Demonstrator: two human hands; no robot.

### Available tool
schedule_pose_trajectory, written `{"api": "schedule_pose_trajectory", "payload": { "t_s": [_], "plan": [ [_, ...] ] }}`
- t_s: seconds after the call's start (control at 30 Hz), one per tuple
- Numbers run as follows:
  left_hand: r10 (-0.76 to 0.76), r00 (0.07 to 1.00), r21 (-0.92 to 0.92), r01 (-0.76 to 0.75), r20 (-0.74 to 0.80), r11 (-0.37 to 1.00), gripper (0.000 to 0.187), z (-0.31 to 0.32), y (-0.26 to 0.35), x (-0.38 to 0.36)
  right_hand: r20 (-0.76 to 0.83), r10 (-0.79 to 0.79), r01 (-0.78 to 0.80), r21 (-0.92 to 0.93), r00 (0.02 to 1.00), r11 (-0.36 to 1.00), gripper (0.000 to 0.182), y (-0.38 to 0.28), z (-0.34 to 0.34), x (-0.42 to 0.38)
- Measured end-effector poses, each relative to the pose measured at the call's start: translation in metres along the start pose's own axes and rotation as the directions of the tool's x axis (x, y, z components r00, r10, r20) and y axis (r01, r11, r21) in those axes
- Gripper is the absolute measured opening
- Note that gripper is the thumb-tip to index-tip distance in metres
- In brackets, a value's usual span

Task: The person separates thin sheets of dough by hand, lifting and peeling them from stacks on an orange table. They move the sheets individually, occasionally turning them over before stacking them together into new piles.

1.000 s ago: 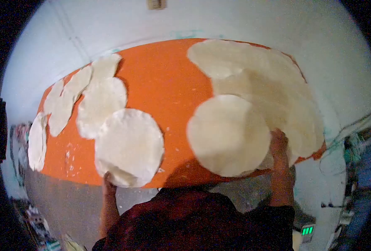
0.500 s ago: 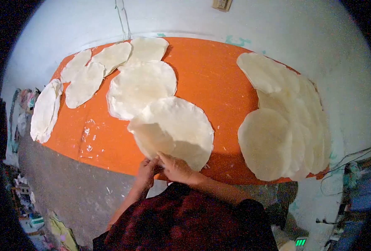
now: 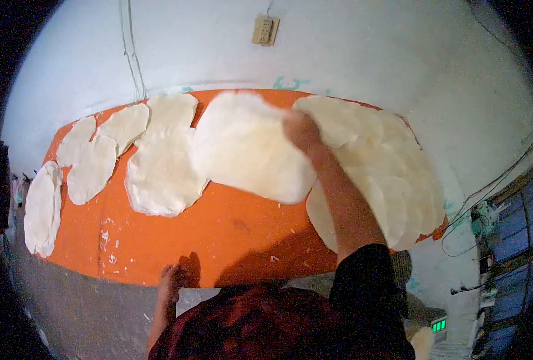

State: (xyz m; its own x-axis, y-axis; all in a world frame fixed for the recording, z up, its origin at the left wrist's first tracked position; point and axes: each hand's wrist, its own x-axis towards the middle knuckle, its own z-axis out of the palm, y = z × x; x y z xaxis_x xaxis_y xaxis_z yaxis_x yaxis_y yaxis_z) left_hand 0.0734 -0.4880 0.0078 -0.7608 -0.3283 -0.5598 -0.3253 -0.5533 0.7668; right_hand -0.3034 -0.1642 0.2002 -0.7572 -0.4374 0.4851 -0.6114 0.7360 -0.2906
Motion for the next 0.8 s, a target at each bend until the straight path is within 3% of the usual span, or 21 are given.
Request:
{"api": "schedule_pose_trajectory", "payload": {
  "t_s": [0.03, 0.1, 0.2, 0.27, 0.33, 0.4, 0.43, 0.5, 0.57, 0.6, 0.7, 0.8],
  "plan": [
    [-0.006, 1.000, -0.002, 0.006, -0.024, 1.000, 0.019, 0.000, 0.000, 0.000, -0.207, -0.120, 0.110, -0.059, 0.971, 0.992, 0.025, -0.001, -0.023, 0.012],
    [-0.023, 0.997, -0.011, 0.023, -0.076, 1.000, 0.018, 0.002, -0.001, -0.001, -0.200, 0.010, -0.035, -0.118, 0.980, 0.992, 0.019, -0.060, -0.094, 0.013],
    [-0.001, 0.999, -0.003, 0.001, -0.033, 1.000, 0.016, 0.007, -0.001, 0.001, -0.360, -0.225, 0.085, -0.367, 0.905, 0.926, 0.020, -0.046, -0.099, -0.006],
    [0.058, 0.997, 0.013, -0.057, -0.052, 0.998, 0.015, 0.004, -0.002, 0.005, -0.164, 0.016, -0.094, -0.479, 0.986, 0.873, 0.021, -0.047, -0.087, -0.035],
    [0.161, 0.985, 0.086, -0.156, -0.066, 0.984, 0.016, -0.003, -0.005, 0.010, -0.149, 0.071, -0.137, -0.492, 0.986, 0.860, 0.022, -0.020, -0.041, -0.066],
    [0.310, 0.949, 0.211, -0.291, -0.059, 0.933, 0.019, -0.011, -0.011, 0.015, 0.012, 0.245, -0.217, -0.426, 0.969, 0.879, 0.020, 0.015, 0.019, -0.106],
    [0.361, 0.929, 0.347, -0.315, -0.076, 0.883, 0.023, -0.013, -0.014, 0.019, 0.155, 0.314, -0.262, -0.282, 0.937, 0.923, 0.016, 0.034, 0.052, -0.130],
    [0.473, 0.875, 0.598, -0.325, -0.104, 0.733, 0.030, -0.020, -0.018, 0.028, 0.494, 0.254, -0.275, -0.031, 0.831, 0.961, 0.020, 0.026, 0.081, -0.142],
    [0.738, 0.674, 0.962, -0.219, 0.029, 0.163, 0.040, -0.020, -0.017, 0.033, 0.560, 0.209, -0.380, 0.207, 0.801, 0.902, 0.022, 0.003, 0.110, -0.134],
    [0.791, 0.589, 0.985, -0.070, 0.166, -0.155, 0.045, -0.019, -0.019, 0.035, 0.593, 0.187, -0.437, 0.310, 0.783, 0.844, 0.024, -0.012, 0.120, -0.128],
    [0.779, 0.619, 0.982, 0.070, 0.096, -0.177, 0.055, -0.018, -0.034, 0.048, 0.765, 0.248, -0.778, 0.467, 0.594, 0.421, 0.030, -0.054, 0.143, -0.093],
    [0.718, 0.696, 0.988, 0.111, 0.001, -0.109, 0.059, -0.004, -0.020, 0.039, 0.857, 0.287, -0.898, 0.440, 0.428, 0.025, 0.028, -0.084, 0.186, -0.066]
  ]
}}
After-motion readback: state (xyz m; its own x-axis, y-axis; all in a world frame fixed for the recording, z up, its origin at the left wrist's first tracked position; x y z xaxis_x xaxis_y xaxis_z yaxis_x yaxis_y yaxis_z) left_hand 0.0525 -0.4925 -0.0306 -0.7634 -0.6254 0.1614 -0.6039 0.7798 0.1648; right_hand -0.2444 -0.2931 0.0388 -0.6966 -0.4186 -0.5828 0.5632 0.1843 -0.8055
